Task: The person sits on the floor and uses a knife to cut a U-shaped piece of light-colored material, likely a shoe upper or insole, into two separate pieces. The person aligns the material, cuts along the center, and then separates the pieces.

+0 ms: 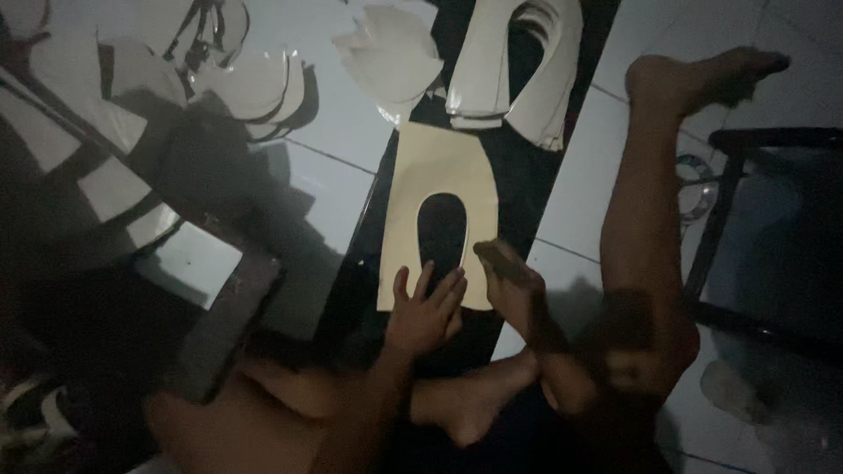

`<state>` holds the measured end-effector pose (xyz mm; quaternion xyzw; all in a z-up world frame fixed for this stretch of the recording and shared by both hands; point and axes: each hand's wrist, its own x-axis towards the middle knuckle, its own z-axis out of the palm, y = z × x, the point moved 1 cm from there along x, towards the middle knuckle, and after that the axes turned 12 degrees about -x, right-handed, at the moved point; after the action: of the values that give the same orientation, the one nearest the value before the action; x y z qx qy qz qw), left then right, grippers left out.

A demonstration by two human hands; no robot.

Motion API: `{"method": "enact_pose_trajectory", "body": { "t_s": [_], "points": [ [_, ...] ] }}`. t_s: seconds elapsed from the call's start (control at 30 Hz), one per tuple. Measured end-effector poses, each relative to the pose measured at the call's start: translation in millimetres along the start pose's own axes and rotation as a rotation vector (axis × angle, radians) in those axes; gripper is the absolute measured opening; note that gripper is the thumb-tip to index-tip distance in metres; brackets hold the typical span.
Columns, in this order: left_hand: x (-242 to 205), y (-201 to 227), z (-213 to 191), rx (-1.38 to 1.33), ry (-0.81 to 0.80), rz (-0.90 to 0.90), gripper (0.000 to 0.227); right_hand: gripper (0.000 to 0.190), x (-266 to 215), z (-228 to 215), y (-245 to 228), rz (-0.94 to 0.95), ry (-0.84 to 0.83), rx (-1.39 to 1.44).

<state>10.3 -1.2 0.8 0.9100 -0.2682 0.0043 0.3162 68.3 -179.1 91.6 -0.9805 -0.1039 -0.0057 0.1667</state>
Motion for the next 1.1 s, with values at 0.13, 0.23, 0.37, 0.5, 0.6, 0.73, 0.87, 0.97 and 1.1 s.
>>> {"method": "enact_pose_trajectory", "body": {
  "t_s": [0.13,0.23,0.37,0.5,0.6,0.73,0.87,0.97,1.1],
  "points": [
    [-1.8,3.0,-2.0,-0.06,-0.113,-0.06,0.067,0.019,62.2,2.4,20.2,-0.003,0.072,-0.024],
    [-3.6,3.6,-8.1,-0.083,-0.042,-0.046,0.059,0.023,83.6,5.2,33.2,0.253,-0.114,0.058],
    [1.4,0.6,-10.7,-0.084,-0.041,-0.025,0.055,0.019,46.2,2.1,29.0,0.075,-0.019,0.024],
    [-1.6,0.5,-7.0,-0.11,-0.094,-0.044,0.052,0.02,22.0,5.9,33.5,0.026,-0.015,0.027],
    [-4.8,0.1,-8.6,-0.128,-0.043,-0.012,0.049,0.017,53.1,10.6,43.9,-0.006,0.035,-0.02],
    [-5.2,-0.3,-14.0,-0.154,-0.022,0.009,0.04,0.02,74.2,7.0,46.1,0.094,0.023,0.074],
    [-7.2,-1.9,-9.4,-0.186,-0.028,0.0,0.039,0.019,38.5,1.8,37.1,-0.041,0.082,0.005],
    [-2.4,-8.3,-7.6,-0.192,-0.066,-0.006,0.042,0.024,42.7,-0.9,38.3,-0.066,0.038,-0.055],
    [-11.0,-0.1,-5.2,-0.239,-0.045,0.0,0.043,0.027,63.8,-4.3,52.4,0.2,-0.179,-0.103]
  ]
}}
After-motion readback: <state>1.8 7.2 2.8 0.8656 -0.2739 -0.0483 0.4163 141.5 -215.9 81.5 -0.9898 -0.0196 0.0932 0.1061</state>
